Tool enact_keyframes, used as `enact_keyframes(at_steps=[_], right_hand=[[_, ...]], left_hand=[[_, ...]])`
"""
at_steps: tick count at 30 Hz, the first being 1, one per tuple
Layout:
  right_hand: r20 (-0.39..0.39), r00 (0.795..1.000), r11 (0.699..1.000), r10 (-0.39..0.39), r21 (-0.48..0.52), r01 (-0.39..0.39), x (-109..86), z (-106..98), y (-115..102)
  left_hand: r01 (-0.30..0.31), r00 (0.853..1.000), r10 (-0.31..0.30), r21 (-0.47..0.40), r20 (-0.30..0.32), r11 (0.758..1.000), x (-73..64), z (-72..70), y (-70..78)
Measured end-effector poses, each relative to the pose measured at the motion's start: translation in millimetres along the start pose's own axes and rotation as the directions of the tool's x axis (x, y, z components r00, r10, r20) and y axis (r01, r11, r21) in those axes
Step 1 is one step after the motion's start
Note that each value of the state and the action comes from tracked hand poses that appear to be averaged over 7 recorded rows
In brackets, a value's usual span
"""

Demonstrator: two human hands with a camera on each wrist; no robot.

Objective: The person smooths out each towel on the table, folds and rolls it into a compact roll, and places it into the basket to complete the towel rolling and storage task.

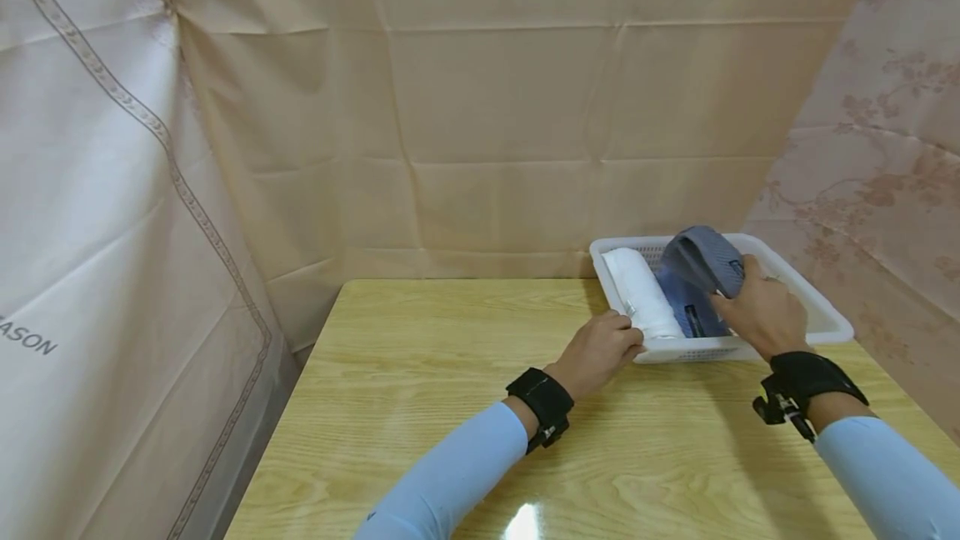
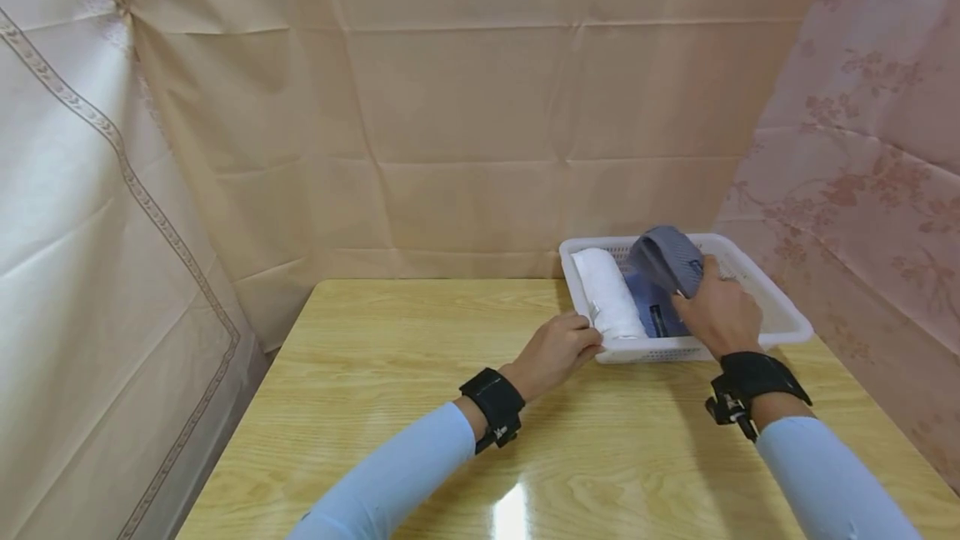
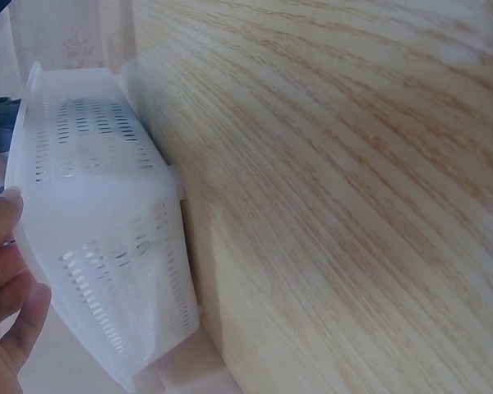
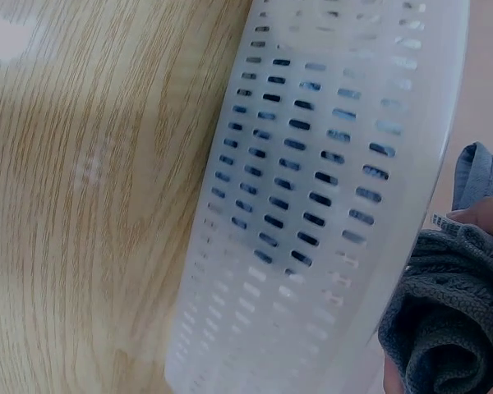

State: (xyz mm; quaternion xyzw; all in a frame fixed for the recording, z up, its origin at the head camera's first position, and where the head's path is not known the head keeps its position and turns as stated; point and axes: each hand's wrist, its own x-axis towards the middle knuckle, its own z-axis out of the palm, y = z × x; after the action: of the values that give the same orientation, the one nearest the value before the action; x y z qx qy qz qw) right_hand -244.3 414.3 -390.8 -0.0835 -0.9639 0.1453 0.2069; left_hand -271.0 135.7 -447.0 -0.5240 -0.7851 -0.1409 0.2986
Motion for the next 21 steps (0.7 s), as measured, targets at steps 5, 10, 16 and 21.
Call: enact_keyframes(at_steps=[5, 10, 16, 21], right_hand=[[-0.014, 1.0, 1.0, 0.011, -0.005, -0.011, 0.6, 0.1, 8.4], [-0.042, 0.999, 1.0, 0.022, -0.014, -0.023, 0.0, -0.4, 12.9], [-0.041, 0.997, 0.998, 0.067, -0.002, -0.067, -1.4, 0.3, 15.7], [-0.028, 0.996, 0.996, 0.084, -0.008, -0.085, -0.9, -1.0, 18.1]], left_hand=[[-0.003, 1.0, 0.003, 0.01, 0.007, 1.0, 1.1, -0.3, -0.3], [0.002, 1.0, -0.003, 0.017, 0.014, 1.0, 0.7, 0.0, -1.0], [-0.001, 1.0, 0.001, 0.018, 0.018, 1.0, 0.1, 0.5, -0.2], [-0.002, 1.0, 0.001, 0.028, 0.016, 1.0, 0.0, 1.9, 0.0]])
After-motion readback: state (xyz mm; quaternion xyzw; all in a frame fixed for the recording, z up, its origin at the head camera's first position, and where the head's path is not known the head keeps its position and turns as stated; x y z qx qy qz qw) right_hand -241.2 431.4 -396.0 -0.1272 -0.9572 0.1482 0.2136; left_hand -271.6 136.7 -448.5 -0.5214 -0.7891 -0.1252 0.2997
